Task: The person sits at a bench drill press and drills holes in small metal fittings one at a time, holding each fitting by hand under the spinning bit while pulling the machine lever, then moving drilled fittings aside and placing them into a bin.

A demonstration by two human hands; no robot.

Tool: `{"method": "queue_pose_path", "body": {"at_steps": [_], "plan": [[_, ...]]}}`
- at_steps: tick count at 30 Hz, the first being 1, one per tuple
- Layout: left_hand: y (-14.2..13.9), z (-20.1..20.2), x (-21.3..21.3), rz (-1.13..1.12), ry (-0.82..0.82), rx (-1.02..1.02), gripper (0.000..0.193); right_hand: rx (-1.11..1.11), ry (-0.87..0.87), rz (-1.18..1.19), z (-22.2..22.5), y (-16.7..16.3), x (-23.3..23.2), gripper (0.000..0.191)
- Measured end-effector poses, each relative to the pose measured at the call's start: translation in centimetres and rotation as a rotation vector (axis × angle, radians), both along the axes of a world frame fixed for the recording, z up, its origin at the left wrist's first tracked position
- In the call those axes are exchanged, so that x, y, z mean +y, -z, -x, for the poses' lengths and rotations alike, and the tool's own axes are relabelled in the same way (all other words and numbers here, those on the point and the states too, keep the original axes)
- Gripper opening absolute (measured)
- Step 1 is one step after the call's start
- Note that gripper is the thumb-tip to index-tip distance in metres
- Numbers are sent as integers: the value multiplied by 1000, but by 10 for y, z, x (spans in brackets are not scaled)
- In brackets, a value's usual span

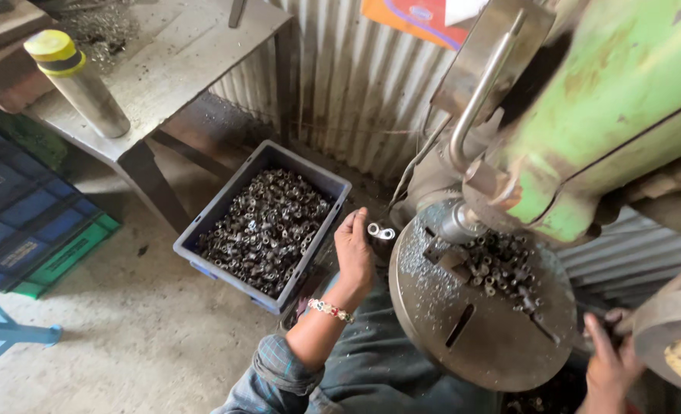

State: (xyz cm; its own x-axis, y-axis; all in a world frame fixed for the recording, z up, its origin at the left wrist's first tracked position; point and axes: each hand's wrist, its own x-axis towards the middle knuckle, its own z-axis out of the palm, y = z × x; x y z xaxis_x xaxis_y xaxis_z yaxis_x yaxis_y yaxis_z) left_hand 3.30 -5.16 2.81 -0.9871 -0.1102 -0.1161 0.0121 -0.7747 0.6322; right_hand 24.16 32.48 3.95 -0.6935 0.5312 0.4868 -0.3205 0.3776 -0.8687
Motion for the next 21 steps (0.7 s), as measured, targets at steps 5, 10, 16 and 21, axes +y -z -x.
{"method": "queue_pose_path", "body": {"at_steps": [5,10,16,21], "plan": [[4,-14,-1,34,-23,48,23,-17,214,-246,20,10,-3,35],[2,-2,-43,-212,-94,-309,35,-144,486,-744,17,13,-3,66],[-12,-63,-2,33,196,-49,17,-139,348,-308,30,14,-13,61],[-31,-131,99,1205,580,749,31,-243,453,-329,30,0,-22,57]]}}
